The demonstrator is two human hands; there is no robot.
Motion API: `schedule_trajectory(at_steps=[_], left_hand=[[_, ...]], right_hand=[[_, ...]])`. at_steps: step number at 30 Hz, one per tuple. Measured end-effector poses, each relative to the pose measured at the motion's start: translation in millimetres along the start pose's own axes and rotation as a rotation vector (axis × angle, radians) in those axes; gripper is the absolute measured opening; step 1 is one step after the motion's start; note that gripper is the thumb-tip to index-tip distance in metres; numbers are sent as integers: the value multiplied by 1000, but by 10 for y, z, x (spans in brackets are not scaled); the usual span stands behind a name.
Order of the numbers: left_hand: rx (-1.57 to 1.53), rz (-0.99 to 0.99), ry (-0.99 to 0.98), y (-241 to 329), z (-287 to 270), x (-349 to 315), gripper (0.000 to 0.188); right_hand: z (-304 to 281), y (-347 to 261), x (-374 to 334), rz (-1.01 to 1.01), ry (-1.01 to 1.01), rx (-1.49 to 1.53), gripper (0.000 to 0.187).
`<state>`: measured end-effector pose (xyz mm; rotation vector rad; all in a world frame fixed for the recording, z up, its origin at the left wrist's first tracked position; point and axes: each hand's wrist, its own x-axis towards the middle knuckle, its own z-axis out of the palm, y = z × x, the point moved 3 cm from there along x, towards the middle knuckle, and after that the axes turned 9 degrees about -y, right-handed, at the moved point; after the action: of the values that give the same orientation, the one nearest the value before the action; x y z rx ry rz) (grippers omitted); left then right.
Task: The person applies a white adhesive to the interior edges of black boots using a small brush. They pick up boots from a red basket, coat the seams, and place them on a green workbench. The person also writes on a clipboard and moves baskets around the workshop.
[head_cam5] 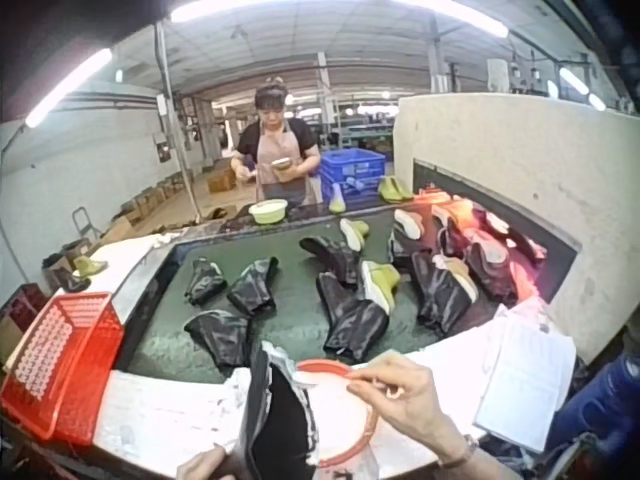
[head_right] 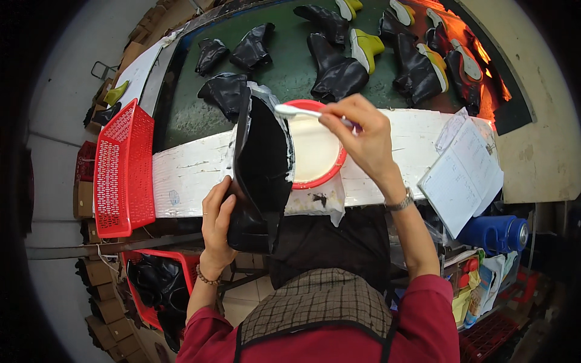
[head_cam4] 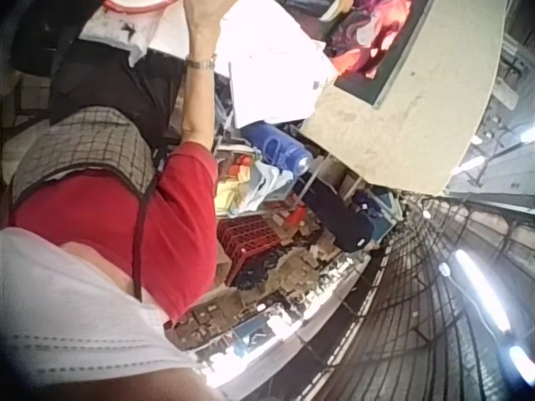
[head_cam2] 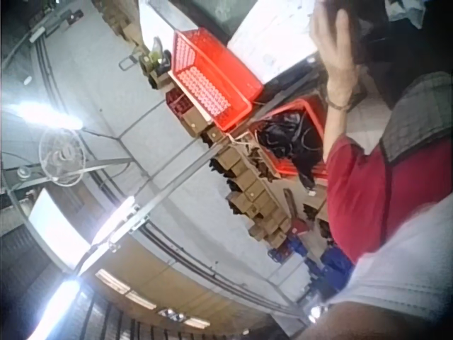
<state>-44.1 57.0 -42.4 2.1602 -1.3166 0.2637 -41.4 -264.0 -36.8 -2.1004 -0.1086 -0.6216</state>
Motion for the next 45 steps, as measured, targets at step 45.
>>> schedule_trajectory(at_steps=[45], left_hand=[[131, -62, 435, -405, 146, 586, 61]], right_hand=[[164, -374, -557, 92, -288, 306, 12]])
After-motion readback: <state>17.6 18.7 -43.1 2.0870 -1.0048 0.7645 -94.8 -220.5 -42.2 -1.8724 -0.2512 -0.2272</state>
